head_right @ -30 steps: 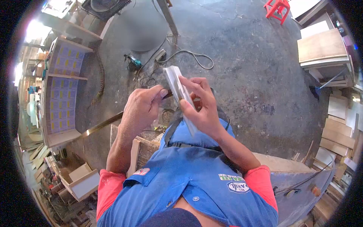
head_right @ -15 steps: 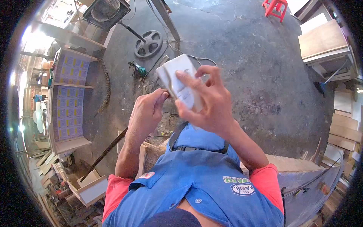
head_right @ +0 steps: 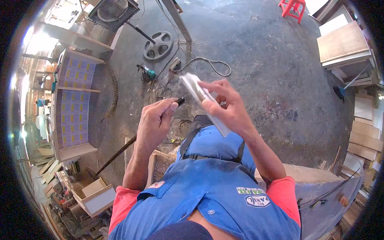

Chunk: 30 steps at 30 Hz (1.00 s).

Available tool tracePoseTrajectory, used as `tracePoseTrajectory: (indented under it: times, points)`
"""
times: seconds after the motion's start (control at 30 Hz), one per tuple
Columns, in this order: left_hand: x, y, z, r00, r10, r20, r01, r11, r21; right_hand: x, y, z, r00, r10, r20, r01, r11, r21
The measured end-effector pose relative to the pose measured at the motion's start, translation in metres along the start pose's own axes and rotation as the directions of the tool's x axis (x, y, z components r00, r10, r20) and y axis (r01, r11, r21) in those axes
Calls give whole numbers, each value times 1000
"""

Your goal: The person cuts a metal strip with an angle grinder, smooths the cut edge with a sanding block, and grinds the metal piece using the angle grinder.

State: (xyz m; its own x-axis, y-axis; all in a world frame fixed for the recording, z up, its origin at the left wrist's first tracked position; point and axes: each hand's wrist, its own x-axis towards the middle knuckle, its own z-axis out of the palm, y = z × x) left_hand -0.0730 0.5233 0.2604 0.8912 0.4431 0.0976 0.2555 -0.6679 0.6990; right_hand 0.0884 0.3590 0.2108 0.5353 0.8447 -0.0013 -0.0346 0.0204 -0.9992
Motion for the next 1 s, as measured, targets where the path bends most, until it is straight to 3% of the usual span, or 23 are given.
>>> tracePoseTrajectory:
  times: [0.03,0.17,0.2,0.37,0.47,0.57,0.8,1.0]
  points:
    - [-3,-1,3,998,46,-46,-47,999,-7,-3,-6,-1,1000,6,-20,-3,990,141]
    - [2,10,-7,997,8,-78,-8,1000,-3,-4,-8,8,999,29,40,-30,999,23]
    - [1,9,-11,998,2,-70,1,999,46,-1,14,-2,997,-64,33,70,971,-227]
    - [-4,14,-21,1000,-6,16,2,982,188,0,-4,-18,969,-240,-51,222,946,-236]
    - [-3,13,-24,994,65,87,-85,965,250,13,-15,-17,873,-472,127,479,774,-413]
    - [-3,10,-22,983,137,125,-166,948,271,18,-12,-12,855,-482,192,513,729,-453]
    - [-4,15,-24,979,131,159,-170,948,269,17,-12,-10,816,-544,195,564,679,-470]
    - [-6,21,-53,973,225,60,-232,920,315,2,8,-42,790,-444,422,607,467,-643]
